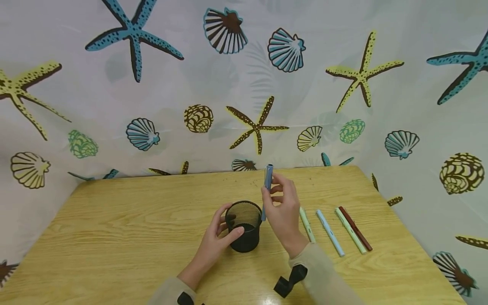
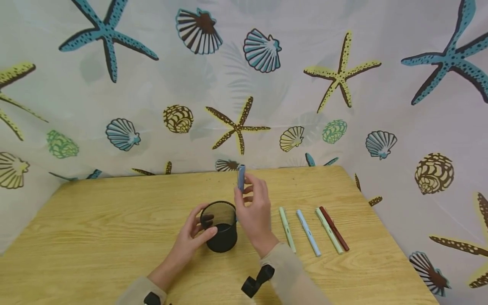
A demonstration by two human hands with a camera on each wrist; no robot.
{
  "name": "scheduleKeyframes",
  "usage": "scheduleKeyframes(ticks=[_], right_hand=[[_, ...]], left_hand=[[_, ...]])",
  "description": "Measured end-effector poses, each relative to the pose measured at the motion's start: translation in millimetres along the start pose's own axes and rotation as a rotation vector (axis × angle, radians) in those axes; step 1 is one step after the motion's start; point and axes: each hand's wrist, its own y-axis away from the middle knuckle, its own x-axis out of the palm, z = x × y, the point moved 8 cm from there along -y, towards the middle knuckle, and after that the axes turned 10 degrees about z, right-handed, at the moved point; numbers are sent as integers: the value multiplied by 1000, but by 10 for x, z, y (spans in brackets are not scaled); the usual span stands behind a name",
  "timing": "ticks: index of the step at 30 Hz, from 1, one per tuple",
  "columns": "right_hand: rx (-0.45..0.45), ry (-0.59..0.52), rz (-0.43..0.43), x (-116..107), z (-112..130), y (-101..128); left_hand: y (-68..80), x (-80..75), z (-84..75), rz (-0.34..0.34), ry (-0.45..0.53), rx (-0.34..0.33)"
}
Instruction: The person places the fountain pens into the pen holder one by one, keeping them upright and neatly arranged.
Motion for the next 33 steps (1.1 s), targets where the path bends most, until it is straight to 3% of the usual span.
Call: scheduleKeyframes(ticks=[6, 14, 23, 33], right_hand=[[-21, -21, 8, 70, 10, -13], [39, -30, 77, 198, -33, 89], [15, -30, 127, 216, 281, 100], [-2, -17, 150, 363, -84, 248]], left_hand=[[-5, -5, 3, -9, -2, -4], [-4, -2, 24, -8, 5, -6], [10, -1, 21, -5, 0, -26], [20, -5, 27, -6, 0, -34]])
